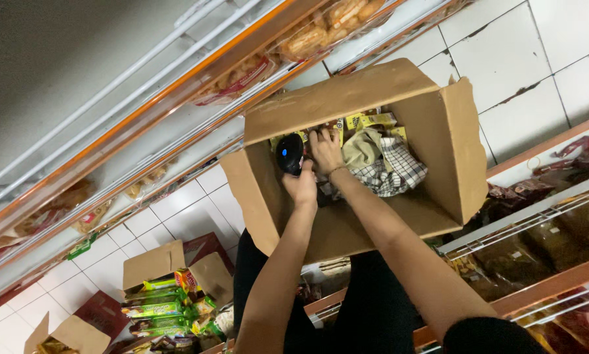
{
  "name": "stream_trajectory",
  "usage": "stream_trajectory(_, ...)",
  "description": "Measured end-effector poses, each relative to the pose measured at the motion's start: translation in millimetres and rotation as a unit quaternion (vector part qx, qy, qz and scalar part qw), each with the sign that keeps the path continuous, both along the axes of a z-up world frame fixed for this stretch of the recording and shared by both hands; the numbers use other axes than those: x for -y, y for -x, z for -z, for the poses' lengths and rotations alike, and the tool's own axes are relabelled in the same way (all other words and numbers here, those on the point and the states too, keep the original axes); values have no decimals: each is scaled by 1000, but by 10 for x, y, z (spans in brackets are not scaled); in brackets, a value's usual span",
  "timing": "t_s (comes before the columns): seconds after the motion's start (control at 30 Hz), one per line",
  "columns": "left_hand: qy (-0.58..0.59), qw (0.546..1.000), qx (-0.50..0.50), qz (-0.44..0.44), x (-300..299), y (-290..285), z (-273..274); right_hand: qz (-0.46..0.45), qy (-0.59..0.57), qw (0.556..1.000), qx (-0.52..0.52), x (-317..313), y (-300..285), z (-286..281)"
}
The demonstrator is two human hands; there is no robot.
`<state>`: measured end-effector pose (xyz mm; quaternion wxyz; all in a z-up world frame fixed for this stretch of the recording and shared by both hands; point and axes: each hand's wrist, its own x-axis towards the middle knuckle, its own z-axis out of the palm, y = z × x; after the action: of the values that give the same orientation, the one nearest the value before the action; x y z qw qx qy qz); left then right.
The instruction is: The person takes various small milk and yogurt cartons out of a cardboard box, wipes some with a cloth, and scans others with a handheld barcode scanner before placing them onto the shelves of a convenience store.
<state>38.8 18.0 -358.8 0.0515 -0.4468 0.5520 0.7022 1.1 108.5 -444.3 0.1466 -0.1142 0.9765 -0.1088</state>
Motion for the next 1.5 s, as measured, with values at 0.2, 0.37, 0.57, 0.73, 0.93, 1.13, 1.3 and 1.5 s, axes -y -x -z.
stream_trajectory(0.2, -59, 998, -26, 28, 102, -63, -479, 141, 104, 976, 128, -85, 125, -520)
stream_trajectory(0.37, -105, 985, -96, 93, 264, -249, -1146, 252, 190, 934, 170, -424, 79, -1245)
stream_trajectory(0.57, 15, 964, -161, 210, 397, -400, -2263, 301, 708, 535, 347, -779, -168, -2656)
stream_trajectory(0.73, 49, 923, -256, 282, 414, -392, -3509, 220, 810, 443, 315, -869, -320, -4095)
stream_trajectory(0.93, 150, 833, -367, 387, 369, -457, -4878, 155, 847, 482, 162, -960, -356, -5125)
stream_trajectory(1.13, 161, 775, -433, 431, 238, -475, -5361, 126, 817, 556, 86, -1166, -308, -5692)
stream_trajectory(1.3, 177, 760, -458, 425, 188, -451, -5486, 127, 798, 585, 68, -1272, -241, -5903)
stream_trajectory(1.5, 164, 766, -447, 432, 227, -386, -5518, 146, 800, 579, 56, -1271, -224, -5860)
